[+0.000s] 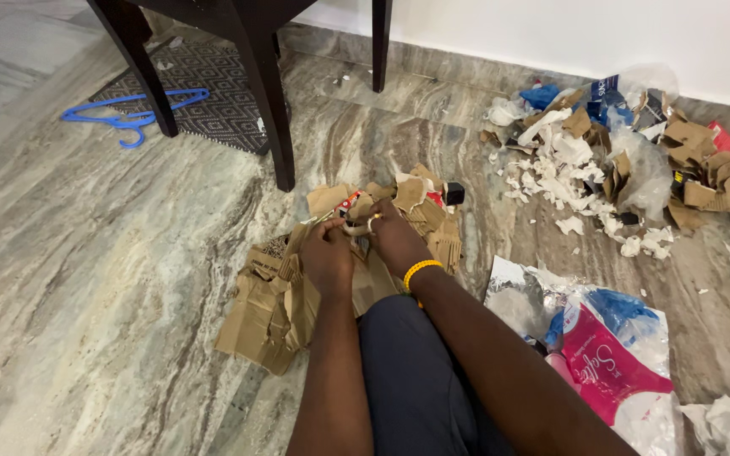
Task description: The person sits on the floor and sorts through a pile of mixed waste, separating cardboard, paper, and plastic into distinct piles. They tear larger cardboard pieces into smaller fragments and place them into a designated pile, while also handling plastic bags and paper scraps.
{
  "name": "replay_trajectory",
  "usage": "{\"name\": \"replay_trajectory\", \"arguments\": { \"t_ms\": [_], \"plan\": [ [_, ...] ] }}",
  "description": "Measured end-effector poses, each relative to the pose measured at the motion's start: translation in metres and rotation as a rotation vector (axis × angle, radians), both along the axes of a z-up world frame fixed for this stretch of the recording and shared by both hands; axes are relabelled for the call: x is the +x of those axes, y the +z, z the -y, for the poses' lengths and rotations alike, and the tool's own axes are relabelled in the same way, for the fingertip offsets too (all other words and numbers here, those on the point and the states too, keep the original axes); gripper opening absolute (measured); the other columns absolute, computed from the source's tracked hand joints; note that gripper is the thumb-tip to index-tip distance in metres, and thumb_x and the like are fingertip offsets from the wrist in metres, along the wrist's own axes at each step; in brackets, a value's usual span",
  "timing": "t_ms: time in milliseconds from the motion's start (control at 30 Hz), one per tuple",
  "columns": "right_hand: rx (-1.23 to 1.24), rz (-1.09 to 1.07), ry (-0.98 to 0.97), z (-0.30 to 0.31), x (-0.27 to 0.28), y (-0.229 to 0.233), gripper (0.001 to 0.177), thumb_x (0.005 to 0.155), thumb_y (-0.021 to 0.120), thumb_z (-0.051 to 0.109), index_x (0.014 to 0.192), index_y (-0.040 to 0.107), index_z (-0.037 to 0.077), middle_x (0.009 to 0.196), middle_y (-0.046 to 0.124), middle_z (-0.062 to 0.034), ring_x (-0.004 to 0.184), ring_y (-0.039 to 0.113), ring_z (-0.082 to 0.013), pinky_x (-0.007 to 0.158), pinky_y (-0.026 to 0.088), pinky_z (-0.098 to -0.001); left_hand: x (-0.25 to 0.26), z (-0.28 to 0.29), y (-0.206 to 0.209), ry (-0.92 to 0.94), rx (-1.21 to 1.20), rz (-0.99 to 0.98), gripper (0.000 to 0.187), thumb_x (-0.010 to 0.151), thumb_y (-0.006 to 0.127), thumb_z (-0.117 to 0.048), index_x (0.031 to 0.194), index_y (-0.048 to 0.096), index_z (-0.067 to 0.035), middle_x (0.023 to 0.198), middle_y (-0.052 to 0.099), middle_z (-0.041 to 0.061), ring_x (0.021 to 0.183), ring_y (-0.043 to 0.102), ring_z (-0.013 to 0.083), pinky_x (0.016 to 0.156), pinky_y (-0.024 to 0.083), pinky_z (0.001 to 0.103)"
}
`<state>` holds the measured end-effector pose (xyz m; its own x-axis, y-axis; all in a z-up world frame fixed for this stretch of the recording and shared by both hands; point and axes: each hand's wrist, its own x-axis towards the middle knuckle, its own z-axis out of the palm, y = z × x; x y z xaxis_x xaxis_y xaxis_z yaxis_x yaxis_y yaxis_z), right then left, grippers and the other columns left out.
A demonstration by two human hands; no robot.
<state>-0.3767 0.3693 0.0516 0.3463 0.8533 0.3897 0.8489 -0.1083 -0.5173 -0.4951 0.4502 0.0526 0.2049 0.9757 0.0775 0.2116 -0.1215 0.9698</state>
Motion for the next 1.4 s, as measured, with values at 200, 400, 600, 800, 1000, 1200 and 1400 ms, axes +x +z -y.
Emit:
{"name": "replay_trajectory", "arguments": {
  "t_ms": [200, 400, 600, 800, 1000, 1200, 1400],
  "plan": [
    [0.02, -0.02, 0.129, -0.002, -0.001, 0.003, 0.029, 0.082, 0.071, 0.004, 0.11, 0.069, -0.002, 0.135, 0.054, -0.0223, 0.117, 0.06, -0.0402, 0.098, 0.052, -0.0421, 0.011, -0.012, -0.014, -0.054, 0.264, -0.025, 0.029, 0.092, 0.057, -0.007, 0.114, 0.076, -0.012, 0.107, 0.075, 0.015, 0.093, 0.071, 0.0275, 0.083, 0.053, 0.04],
    [-0.155, 0.159, 0.154, -0.004, -0.002, 0.001, 0.034, 0.081, 0.074, 0.014, 0.112, 0.072, 0.002, 0.134, 0.055, -0.0195, 0.121, 0.056, -0.0391, 0.103, 0.048, -0.0441, 0.014, -0.011, -0.011, -0.097, 0.225, -0.174, 0.033, 0.091, 0.06, -0.013, 0.12, 0.075, -0.017, 0.106, 0.073, 0.018, 0.097, 0.068, 0.0347, 0.087, 0.052, 0.046],
    [-0.19, 0.251, 0.103, 0.001, -0.008, -0.003, 0.045, 0.081, 0.073, 0.022, 0.121, 0.068, 0.002, 0.135, 0.055, -0.0174, 0.126, 0.049, -0.0394, 0.102, 0.044, -0.0501, 0.014, -0.006, -0.002, -0.161, 0.114, -0.282, 0.031, 0.09, 0.06, -0.023, 0.118, 0.075, -0.021, 0.104, 0.076, 0.012, 0.096, 0.072, 0.0309, 0.09, 0.054, 0.045],
    [-0.067, 0.198, 0.174, 0.003, -0.007, 0.003, 0.061, 0.083, 0.073, 0.02, 0.139, 0.055, 0.002, 0.14, 0.054, -0.0185, 0.132, 0.047, -0.0397, 0.106, 0.042, -0.0497, 0.02, -0.012, -0.014, -0.172, 0.215, -0.285, 0.031, 0.093, 0.059, -0.023, 0.119, 0.074, -0.02, 0.11, 0.077, 0.011, 0.1, 0.071, 0.0329, 0.097, 0.05, 0.046],
    [0.023, 0.162, 0.18, 0.008, -0.009, 0.011, 0.062, 0.079, 0.075, 0.02, 0.136, 0.056, 0.005, 0.139, 0.055, -0.0196, 0.128, 0.051, -0.0397, 0.108, 0.042, -0.0496, 0.02, -0.017, -0.018, -0.198, 0.216, -0.247, 0.036, 0.093, 0.058, -0.02, 0.126, 0.07, -0.017, 0.113, 0.073, 0.018, 0.104, 0.07, 0.0365, 0.095, 0.052, 0.046],
    [0.069, 0.159, 0.132, 0.015, -0.014, 0.018, 0.052, 0.087, 0.071, 0.015, 0.136, 0.057, 0.005, 0.141, 0.056, -0.0189, 0.129, 0.053, -0.0396, 0.11, 0.042, -0.0489, 0.018, -0.012, -0.012, -0.197, 0.382, -0.104, 0.034, 0.091, 0.059, -0.014, 0.123, 0.07, -0.011, 0.122, 0.072, 0.015, 0.114, 0.067, 0.0353, 0.1, 0.049, 0.045],
    [0.128, 0.181, 0.07, 0.035, -0.017, 0.036, 0.053, 0.087, 0.07, 0.015, 0.136, 0.056, 0.004, 0.14, 0.057, -0.019, 0.131, 0.052, -0.0392, 0.11, 0.041, -0.0498, 0.024, -0.003, 0.012, -0.27, 0.596, -0.168, 0.037, 0.087, 0.057, -0.005, 0.121, 0.071, -0.01, 0.131, 0.067, 0.014, 0.124, 0.06, 0.0345, 0.117, 0.017, 0.059]
  ]
}}
